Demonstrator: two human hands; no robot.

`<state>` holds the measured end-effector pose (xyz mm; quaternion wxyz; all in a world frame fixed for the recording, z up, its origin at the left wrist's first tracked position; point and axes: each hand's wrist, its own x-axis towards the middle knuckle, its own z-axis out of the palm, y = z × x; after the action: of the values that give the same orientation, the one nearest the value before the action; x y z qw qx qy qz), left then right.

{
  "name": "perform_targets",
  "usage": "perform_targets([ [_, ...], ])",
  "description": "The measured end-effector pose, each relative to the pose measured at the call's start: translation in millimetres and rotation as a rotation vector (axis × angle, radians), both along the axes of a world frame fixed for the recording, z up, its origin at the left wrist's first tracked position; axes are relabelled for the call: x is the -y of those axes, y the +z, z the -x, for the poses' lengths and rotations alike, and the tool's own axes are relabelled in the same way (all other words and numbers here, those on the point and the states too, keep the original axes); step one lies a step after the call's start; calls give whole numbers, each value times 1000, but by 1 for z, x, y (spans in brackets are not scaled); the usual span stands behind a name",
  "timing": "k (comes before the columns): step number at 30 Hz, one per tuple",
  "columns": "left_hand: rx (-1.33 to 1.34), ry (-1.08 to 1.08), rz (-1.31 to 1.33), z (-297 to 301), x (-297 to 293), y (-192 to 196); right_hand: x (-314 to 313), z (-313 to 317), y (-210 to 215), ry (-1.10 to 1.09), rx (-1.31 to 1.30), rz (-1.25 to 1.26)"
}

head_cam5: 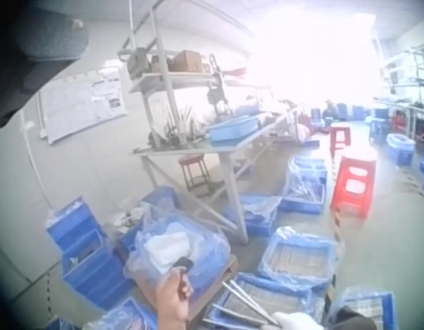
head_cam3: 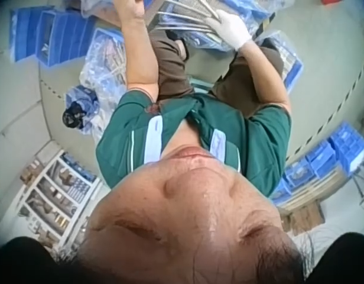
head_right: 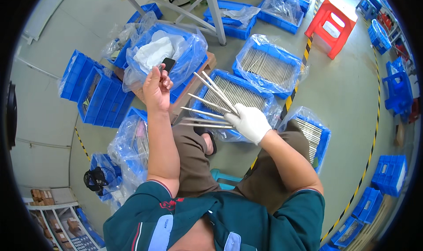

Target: Inspecting and sorting metal rods and small ring components in a factory environment.

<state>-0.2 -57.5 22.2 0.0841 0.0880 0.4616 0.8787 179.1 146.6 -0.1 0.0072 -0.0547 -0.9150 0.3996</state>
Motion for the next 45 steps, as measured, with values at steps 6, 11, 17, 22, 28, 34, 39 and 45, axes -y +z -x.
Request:
perform_targets([
  [6,109,-155,214,-21,-22,-9,3,5,-20,-53,-24,-326],
  [11,207,-304,194,-23,-29,-20,7,6,-19,-57,-25,-319],
  [17,265,-327,171,-22,-31,-20,7,5,-17,-60,-61,-305],
  [22,266,-455,158,-28,-37,-22,5,4,-16,-73,-61,-289],
  [28,284,-455,131,-30,-40,-22,2,4,-15,-85,-52,-297],
  [34,299,-546,169,-40,-46,-22,2,5,-15,-87,-52,-298],
  [39,299,-580,165,-55,-56,-25,2,7,-17,-116,-63,-282],
  [45,328,-593,235,-55,-59,-28,0,5,-20,-127,-33,-279],
])
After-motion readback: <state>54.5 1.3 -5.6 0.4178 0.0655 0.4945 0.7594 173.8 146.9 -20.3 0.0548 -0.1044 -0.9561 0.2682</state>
